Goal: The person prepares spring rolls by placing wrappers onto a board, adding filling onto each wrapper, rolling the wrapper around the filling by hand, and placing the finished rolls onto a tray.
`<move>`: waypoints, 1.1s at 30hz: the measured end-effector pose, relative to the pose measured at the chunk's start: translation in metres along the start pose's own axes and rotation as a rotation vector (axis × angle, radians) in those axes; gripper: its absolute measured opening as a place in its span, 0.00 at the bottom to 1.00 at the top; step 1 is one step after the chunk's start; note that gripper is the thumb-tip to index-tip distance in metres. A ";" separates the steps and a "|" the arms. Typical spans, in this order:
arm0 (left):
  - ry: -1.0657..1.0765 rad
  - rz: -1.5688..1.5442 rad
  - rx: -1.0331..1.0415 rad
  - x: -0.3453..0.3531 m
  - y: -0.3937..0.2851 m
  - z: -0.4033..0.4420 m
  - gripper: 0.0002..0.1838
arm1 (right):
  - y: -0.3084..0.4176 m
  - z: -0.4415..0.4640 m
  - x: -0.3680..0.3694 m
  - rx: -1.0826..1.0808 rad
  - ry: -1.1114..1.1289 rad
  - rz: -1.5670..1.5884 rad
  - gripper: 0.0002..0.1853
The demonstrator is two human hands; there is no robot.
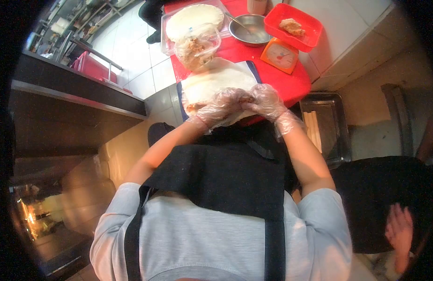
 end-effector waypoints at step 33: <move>-0.170 0.101 -0.225 -0.068 0.058 -0.066 0.18 | 0.066 0.047 0.065 -0.117 -0.146 -0.069 0.07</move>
Point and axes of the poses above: each hand's wrist, its own z-axis towards the middle knuckle, its own x-axis out of the palm, y = z × x, the point moved 3 cm from there along z, towards the middle knuckle, and after that the axes turned 7 degrees about z, right-handed, at the moved point
